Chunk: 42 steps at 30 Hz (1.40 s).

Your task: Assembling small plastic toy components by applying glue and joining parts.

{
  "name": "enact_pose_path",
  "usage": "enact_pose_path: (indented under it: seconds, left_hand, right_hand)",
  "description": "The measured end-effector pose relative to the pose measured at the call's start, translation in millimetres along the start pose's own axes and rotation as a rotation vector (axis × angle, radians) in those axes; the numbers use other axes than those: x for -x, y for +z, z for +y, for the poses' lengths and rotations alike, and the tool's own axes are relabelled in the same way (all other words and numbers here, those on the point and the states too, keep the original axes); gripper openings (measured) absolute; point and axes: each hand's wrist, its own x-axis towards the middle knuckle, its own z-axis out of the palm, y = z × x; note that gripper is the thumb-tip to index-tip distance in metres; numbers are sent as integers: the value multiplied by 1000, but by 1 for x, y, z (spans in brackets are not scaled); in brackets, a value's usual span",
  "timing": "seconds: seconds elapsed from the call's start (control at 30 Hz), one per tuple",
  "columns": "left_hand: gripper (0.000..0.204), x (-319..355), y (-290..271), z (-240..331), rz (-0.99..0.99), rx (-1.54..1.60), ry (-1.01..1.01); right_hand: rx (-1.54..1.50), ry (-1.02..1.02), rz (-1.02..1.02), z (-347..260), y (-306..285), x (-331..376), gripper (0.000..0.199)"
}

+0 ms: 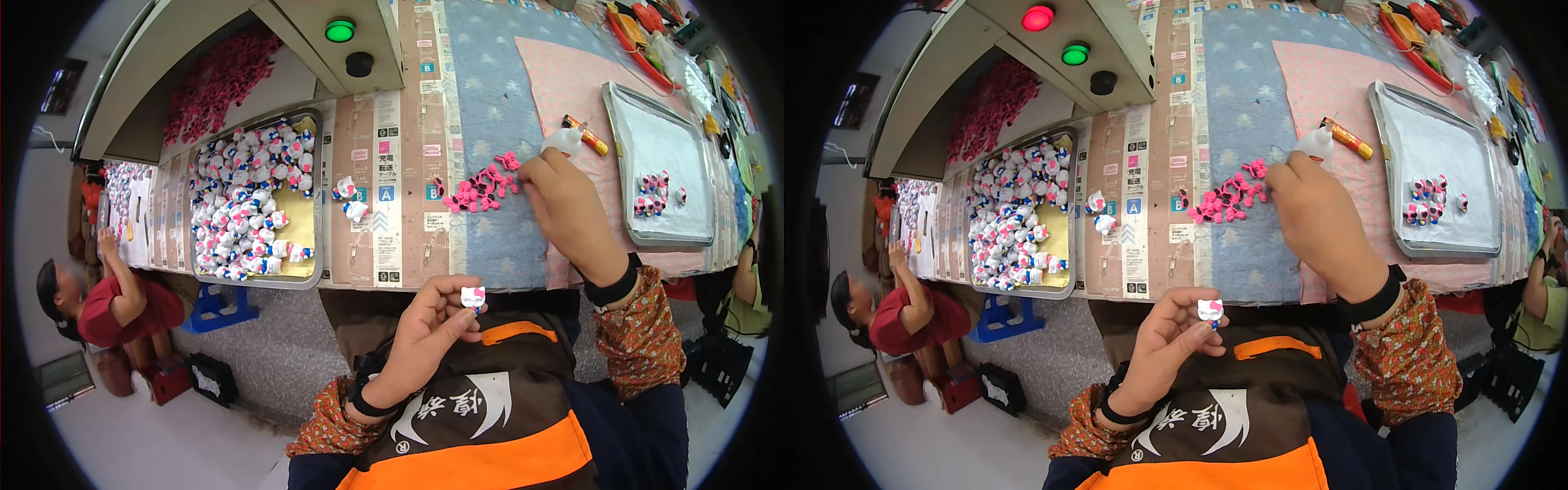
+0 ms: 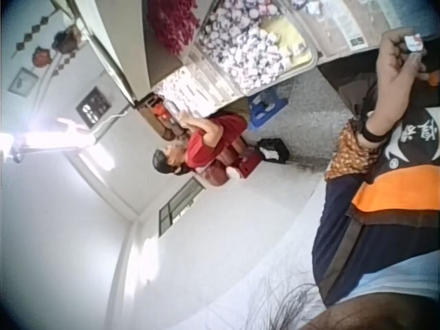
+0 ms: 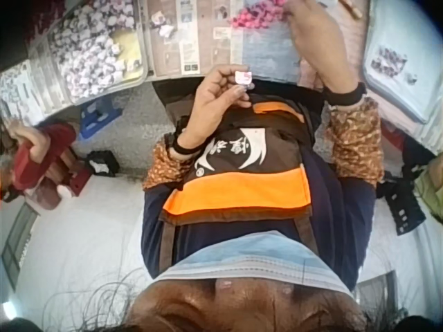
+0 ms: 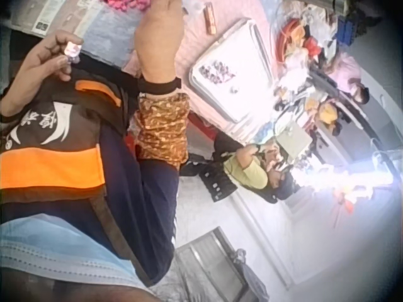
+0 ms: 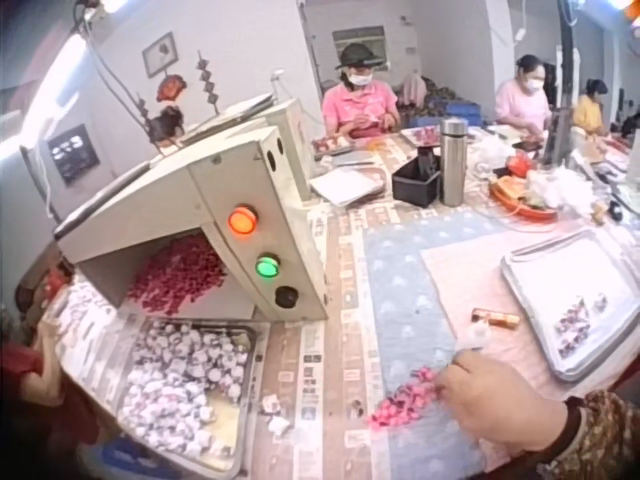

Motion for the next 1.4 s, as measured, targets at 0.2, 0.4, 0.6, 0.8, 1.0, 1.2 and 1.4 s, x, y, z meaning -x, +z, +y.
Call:
enact_pose_path:
  seconds: [0.2, 0.4, 0.6, 0.8, 1.0, 1.2, 1.4]
  left_hand:
    - [36, 5, -4, -2, 16, 10, 7]
    - [36, 4, -4, -2, 36, -2, 9]
    - [36, 6, 0, -1, 35, -11, 13]
    - [37, 7, -2, -5, 60, -1, 21]
    - [39, 5, -1, -10, 87, 40, 44]
    - [39, 5, 2, -15, 111, 66, 51]
    - [38, 5, 3, -20, 94, 71, 70]
  right_hand:
    - [-923, 688, -196, -17, -31, 17, 9]
    - [-500, 468, -131, -24, -19, 45, 8]
    - [-122, 227, -86, -27, -16, 50, 12]
    - [-140, 230, -86, -28, -17, 49, 13]
    - [-163, 204, -69, -29, -13, 51, 14]
    - [-540, 169, -182, -57, -33, 54, 15]
    - [-594, -19, -191, -80, -32, 62, 17]
